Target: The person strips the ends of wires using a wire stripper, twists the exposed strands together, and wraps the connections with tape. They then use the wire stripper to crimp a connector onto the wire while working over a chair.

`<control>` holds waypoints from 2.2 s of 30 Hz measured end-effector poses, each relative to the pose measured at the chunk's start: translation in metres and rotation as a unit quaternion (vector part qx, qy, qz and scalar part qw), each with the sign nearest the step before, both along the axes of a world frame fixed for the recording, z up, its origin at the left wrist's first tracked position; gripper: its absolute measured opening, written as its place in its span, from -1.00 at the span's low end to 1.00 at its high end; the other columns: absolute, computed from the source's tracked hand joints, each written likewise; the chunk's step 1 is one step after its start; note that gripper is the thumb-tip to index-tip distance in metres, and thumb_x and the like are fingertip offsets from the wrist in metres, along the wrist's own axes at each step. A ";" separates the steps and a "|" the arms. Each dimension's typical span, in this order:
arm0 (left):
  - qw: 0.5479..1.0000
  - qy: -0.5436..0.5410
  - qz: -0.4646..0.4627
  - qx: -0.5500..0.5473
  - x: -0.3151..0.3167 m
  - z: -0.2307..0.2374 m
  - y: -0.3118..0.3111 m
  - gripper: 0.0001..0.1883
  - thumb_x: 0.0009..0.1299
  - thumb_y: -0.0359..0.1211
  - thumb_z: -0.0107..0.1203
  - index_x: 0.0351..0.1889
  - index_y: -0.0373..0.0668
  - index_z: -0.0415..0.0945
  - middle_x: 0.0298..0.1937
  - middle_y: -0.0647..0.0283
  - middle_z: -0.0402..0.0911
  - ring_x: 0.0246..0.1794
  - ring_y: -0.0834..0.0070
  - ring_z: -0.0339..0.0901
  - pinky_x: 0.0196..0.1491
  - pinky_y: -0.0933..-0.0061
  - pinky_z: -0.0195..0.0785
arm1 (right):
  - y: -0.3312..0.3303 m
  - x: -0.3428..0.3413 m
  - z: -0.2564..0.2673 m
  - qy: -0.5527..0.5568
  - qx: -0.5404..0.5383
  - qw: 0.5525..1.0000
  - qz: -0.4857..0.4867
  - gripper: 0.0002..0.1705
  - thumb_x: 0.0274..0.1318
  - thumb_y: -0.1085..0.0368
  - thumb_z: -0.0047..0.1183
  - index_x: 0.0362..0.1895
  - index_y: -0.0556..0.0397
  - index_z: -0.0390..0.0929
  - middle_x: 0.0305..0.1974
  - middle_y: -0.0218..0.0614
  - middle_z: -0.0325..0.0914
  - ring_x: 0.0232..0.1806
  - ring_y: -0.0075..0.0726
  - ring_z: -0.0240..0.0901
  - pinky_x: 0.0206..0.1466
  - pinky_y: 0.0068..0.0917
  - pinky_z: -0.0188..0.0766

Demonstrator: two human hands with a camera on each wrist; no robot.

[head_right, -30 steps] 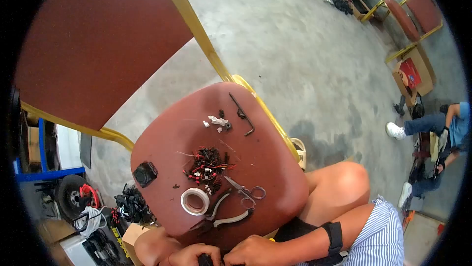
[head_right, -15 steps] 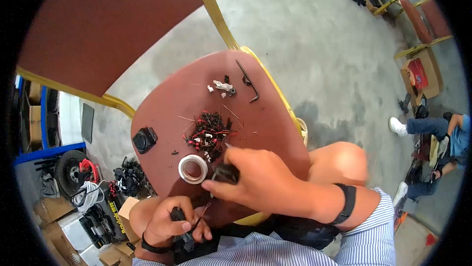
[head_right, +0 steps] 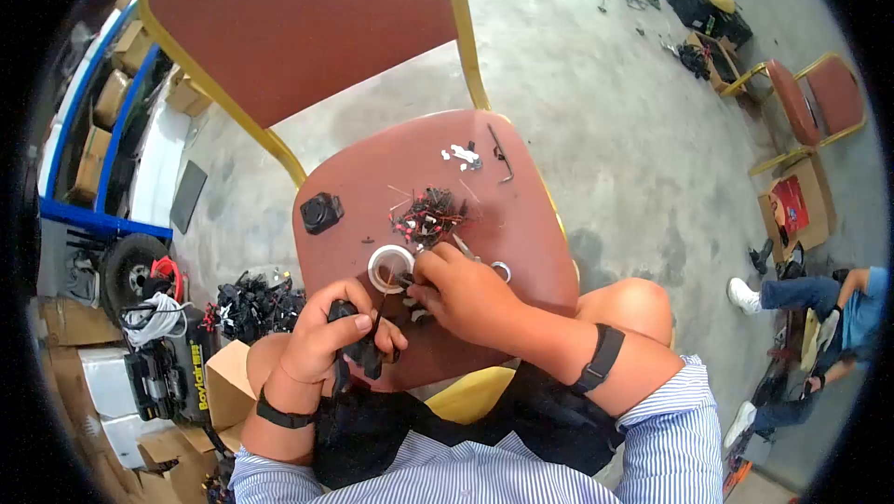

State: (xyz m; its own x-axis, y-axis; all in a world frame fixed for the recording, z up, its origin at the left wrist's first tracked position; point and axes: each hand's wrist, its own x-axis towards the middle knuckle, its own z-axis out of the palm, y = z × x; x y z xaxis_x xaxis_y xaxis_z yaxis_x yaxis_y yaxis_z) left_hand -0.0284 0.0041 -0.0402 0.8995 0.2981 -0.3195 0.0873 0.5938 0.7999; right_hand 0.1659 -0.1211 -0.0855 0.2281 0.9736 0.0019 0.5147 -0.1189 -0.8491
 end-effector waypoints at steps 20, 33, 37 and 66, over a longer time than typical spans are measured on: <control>0.988 0.070 0.107 0.085 0.023 -0.002 -0.007 -0.89 0.59 -0.36 -0.01 -0.20 -0.15 0.43 -0.18 0.00 0.75 -0.42 0.60 0.60 -0.56 0.73 0.24 | -0.013 0.051 0.062 -0.327 -0.126 0.936 0.027 -0.41 -0.04 -0.05 0.41 -0.07 0.07 0.52 -0.15 -0.10 0.54 -0.04 0.10 0.55 -0.01 -0.06 0.53; 0.999 -0.032 0.018 0.006 0.022 -0.006 0.002 -0.57 0.45 -0.48 0.16 0.26 -0.16 0.37 0.22 -0.08 0.58 -0.04 0.44 0.62 -0.21 0.61 0.44 | -0.042 0.055 0.045 -0.154 -0.136 0.977 0.049 -0.66 0.16 0.28 0.19 -0.12 0.18 0.35 -0.17 0.13 0.54 -0.13 0.34 0.55 -0.07 0.00 0.50; 0.999 -0.040 0.029 0.003 0.018 -0.017 0.007 -0.63 0.48 -0.44 0.18 0.22 -0.16 0.41 0.22 -0.07 0.59 0.02 0.40 0.62 -0.17 0.57 0.47 | -0.043 0.072 0.077 -0.018 -0.214 0.975 0.051 -0.73 0.21 0.35 0.08 -0.09 0.19 0.32 -0.09 0.15 0.58 -0.05 0.30 0.57 -0.06 -0.04 0.48; 0.984 -0.171 0.035 0.033 0.021 -0.016 -0.007 -0.73 0.56 -0.43 0.08 0.18 -0.17 0.36 0.18 -0.01 0.56 0.32 0.18 0.47 0.41 0.06 0.31 | -0.026 0.030 0.050 0.532 -0.107 0.840 -0.018 -0.48 0.52 0.30 -0.12 0.46 0.08 0.13 0.23 -0.16 0.48 0.22 -0.24 0.51 0.19 -0.28 0.56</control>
